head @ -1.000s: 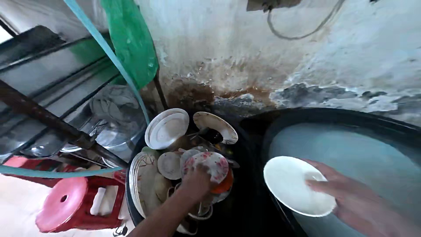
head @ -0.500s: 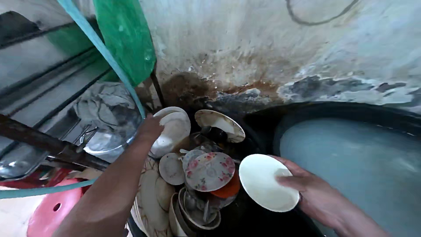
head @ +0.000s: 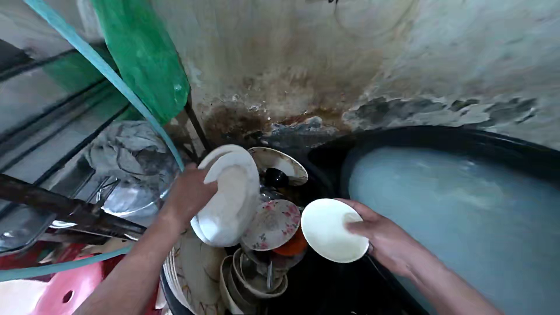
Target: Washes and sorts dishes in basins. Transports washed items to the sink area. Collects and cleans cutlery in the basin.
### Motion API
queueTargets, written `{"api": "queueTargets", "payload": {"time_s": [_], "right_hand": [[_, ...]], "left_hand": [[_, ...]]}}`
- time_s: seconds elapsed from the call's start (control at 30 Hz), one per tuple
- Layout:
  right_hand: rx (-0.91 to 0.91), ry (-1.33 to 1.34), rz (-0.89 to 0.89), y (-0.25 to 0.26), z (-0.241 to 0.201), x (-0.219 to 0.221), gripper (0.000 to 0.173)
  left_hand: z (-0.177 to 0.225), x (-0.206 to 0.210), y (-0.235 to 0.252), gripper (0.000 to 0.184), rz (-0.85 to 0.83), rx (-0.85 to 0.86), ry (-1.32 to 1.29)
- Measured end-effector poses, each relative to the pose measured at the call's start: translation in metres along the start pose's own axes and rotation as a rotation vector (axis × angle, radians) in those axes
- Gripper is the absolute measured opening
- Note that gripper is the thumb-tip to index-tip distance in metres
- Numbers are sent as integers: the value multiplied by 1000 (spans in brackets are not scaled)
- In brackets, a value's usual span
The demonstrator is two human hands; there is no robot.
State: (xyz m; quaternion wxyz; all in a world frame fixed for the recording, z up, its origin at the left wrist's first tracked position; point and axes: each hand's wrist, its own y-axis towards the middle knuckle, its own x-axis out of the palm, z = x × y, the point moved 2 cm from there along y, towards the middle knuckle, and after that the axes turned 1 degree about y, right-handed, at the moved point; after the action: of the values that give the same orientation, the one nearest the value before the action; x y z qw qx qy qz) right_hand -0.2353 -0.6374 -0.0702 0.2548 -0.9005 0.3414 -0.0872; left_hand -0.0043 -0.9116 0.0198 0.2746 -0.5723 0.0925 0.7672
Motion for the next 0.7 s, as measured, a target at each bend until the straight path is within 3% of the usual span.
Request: {"api": "queueTargets", "payload": {"time_s": [0.17, 0.27, 0.47, 0.57, 0.7], "right_hand": [[74, -37, -26, 6, -9, 13, 52], [95, -66, -20, 9, -16, 24, 51], [-21, -237, -55, 20, -36, 57, 53], [-239, -351, -47, 21, -57, 77, 56], [-618, -697, 3, 14, -87, 93, 53]], "left_hand": [[-14, 81, -11, 40, -380, -185, -408], [-15, 122, -18, 46, -534, -201, -437], [18, 120, -26, 49, -265, 30, -109], [40, 107, -23, 43, -359, 5, -161], [46, 109, -18, 42, -411, -28, -344]]}}
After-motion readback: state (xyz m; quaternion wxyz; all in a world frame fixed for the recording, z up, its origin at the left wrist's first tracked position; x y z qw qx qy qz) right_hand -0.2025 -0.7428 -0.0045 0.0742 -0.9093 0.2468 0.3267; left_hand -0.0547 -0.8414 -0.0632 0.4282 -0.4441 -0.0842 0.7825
